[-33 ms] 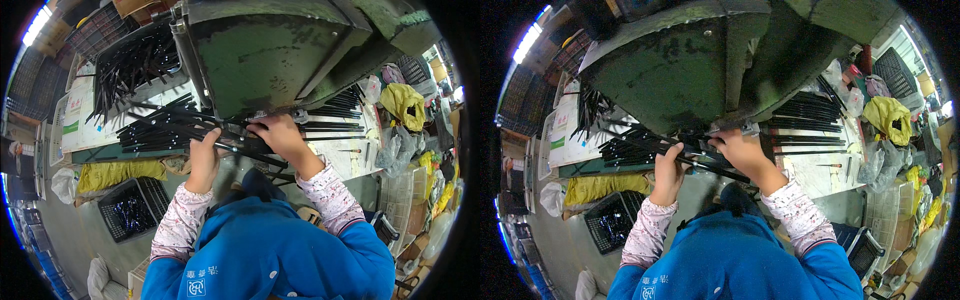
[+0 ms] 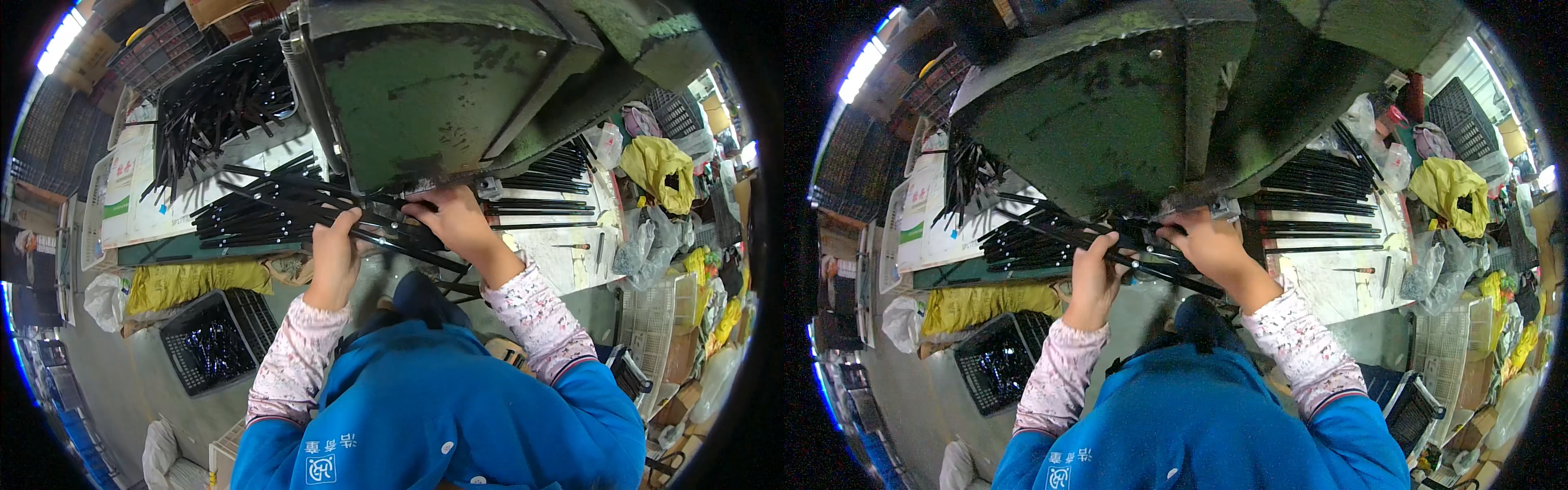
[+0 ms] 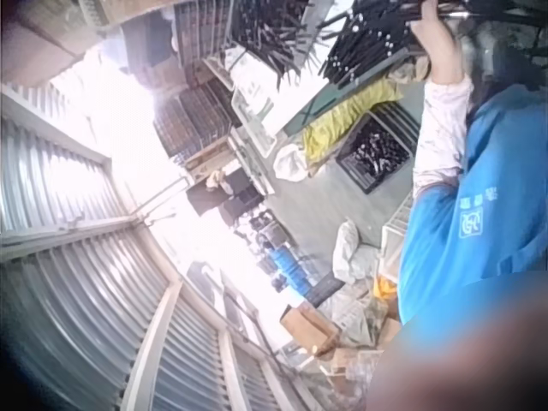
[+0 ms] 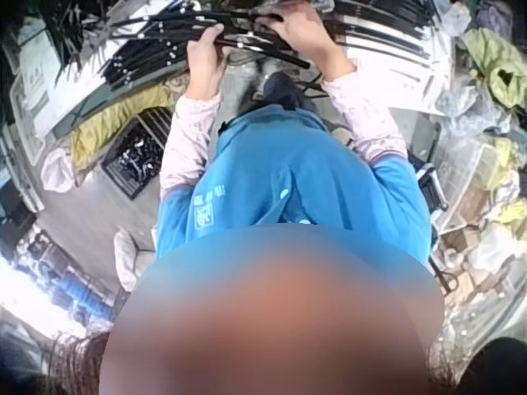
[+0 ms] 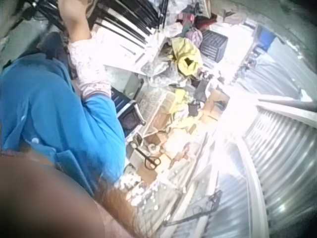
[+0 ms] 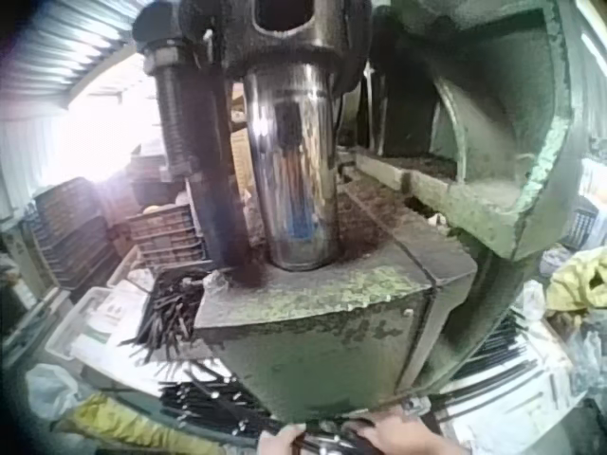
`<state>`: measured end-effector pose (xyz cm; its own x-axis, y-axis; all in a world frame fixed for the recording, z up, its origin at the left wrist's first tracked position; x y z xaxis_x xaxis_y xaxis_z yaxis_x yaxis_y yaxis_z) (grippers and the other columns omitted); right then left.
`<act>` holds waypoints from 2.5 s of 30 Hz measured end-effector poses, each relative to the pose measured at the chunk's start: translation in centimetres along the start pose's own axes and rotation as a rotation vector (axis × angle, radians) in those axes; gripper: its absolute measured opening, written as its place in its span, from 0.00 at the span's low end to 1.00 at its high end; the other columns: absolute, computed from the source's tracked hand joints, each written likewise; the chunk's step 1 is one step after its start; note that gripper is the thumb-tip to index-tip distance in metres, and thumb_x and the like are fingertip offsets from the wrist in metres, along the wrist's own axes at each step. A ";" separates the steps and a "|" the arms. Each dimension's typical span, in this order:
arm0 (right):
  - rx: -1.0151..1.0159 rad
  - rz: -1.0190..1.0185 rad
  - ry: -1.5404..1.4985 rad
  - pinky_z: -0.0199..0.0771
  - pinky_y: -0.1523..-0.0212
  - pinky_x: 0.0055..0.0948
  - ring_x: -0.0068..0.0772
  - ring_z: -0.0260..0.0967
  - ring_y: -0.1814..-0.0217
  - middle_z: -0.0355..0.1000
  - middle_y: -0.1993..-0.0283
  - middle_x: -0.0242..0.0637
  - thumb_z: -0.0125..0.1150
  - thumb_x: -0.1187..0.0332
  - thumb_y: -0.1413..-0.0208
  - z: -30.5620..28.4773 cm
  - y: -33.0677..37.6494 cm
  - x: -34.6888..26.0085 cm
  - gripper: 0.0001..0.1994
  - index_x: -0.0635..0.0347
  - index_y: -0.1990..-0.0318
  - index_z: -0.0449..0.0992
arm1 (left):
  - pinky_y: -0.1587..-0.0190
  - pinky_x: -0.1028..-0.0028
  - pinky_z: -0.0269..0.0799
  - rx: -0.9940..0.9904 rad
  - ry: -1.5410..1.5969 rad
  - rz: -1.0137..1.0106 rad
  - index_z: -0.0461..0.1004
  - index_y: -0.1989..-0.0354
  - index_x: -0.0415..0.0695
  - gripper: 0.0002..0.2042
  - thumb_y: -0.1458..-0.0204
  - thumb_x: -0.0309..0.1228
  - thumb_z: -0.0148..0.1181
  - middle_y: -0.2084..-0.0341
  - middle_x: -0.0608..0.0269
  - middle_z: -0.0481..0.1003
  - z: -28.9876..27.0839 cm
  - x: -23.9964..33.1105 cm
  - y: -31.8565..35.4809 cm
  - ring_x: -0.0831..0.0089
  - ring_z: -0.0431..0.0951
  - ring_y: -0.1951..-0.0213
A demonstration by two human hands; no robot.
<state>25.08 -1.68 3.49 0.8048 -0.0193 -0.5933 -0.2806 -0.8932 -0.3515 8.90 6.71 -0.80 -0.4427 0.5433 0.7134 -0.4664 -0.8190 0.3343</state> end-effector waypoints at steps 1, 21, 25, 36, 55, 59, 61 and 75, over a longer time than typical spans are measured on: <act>-0.032 0.058 -0.025 0.72 0.59 0.35 0.43 0.73 0.59 0.78 0.63 0.37 0.67 0.69 0.54 0.5 -0.2 0.8 0.09 0.60 0.65 0.81 | 0.70 0.69 0.80 -0.012 0.008 -0.009 0.65 0.67 0.41 0.04 0.47 0.21 0.53 0.75 0.63 0.71 -0.2 -0.4 -0.6 0.70 0.76 0.74; -0.246 0.207 0.573 0.63 0.44 0.44 0.57 0.61 0.41 0.65 0.42 0.52 0.50 0.74 0.43 11.7 -2.2 15.3 0.19 0.63 0.43 0.67 | 0.79 0.74 0.68 0.243 -0.084 0.226 0.69 0.69 0.41 0.09 0.42 0.34 0.56 0.81 0.61 0.74 -6.7 -0.9 -1.3 0.73 0.74 0.82; -0.200 0.100 0.465 0.65 0.47 0.42 0.52 0.65 0.46 0.67 0.46 0.52 0.49 0.71 0.39 13.0 -1.9 20.4 0.13 0.63 0.48 0.69 | 0.80 0.73 0.67 0.537 -0.206 0.296 0.66 0.74 0.40 0.14 0.42 0.37 0.56 0.81 0.60 0.73 -17.1 1.1 -4.2 0.74 0.72 0.83; -0.067 0.337 0.086 0.72 0.56 0.37 0.45 0.74 0.59 0.75 0.58 0.49 0.57 0.67 0.45 10.2 -3.3 16.3 0.12 0.62 0.56 0.77 | 0.71 0.62 0.82 0.398 -0.275 -0.083 0.61 0.54 0.26 0.29 0.44 0.45 0.59 0.64 0.35 0.75 -27.9 6.4 -18.8 0.49 0.81 0.69; -0.164 0.421 0.075 0.71 0.69 0.31 0.33 0.73 0.72 0.75 0.74 0.45 0.58 0.71 0.45 10.1 -1.7 18.7 0.09 0.69 0.63 0.77 | 0.53 0.56 0.68 1.105 -1.648 0.576 0.71 0.57 0.38 0.23 0.54 0.43 0.65 0.60 0.48 0.74 -28.7 34.0 -24.6 0.51 0.73 0.55; -0.023 0.510 -0.083 0.71 0.68 0.32 0.37 0.74 0.70 0.75 0.71 0.47 0.58 0.71 0.47 9.7 -1.4 17.3 0.09 0.68 0.62 0.76 | 0.52 0.56 0.67 1.113 -1.939 0.512 0.74 0.60 0.41 0.17 0.54 0.40 0.61 0.57 0.53 0.71 -28.7 32.7 -26.7 0.56 0.71 0.53; 0.078 0.445 -0.109 0.70 0.67 0.33 0.41 0.74 0.68 0.75 0.68 0.48 0.58 0.72 0.49 10.4 -0.1 19.8 0.09 0.67 0.62 0.76 | 0.53 0.56 0.67 0.913 -1.938 0.495 0.75 0.61 0.42 0.15 0.55 0.36 0.59 0.58 0.54 0.72 -26.2 32.0 -27.3 0.56 0.71 0.52; -0.050 0.335 0.199 0.68 0.61 0.43 0.57 0.68 0.59 0.72 0.66 0.50 0.57 0.74 0.58 10.2 -2.4 13.8 0.11 0.62 0.64 0.75 | 0.51 0.58 0.66 0.537 -1.864 0.930 0.77 0.67 0.40 0.13 0.48 0.39 0.58 0.64 0.51 0.73 -22.5 28.0 -35.9 0.54 0.70 0.54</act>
<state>31.48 4.78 -11.26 0.7600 -0.3962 -0.5152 -0.5233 -0.8431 -0.1237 -4.00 55.47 -6.68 0.8706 -0.4320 0.2355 -0.2624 -0.8126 -0.5204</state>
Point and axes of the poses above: each hand's wrist, its own y-axis away from the middle knuckle, its own z-axis out of the palm, x = y × z, the point moved 7 cm from there along -y, towards the middle knuckle
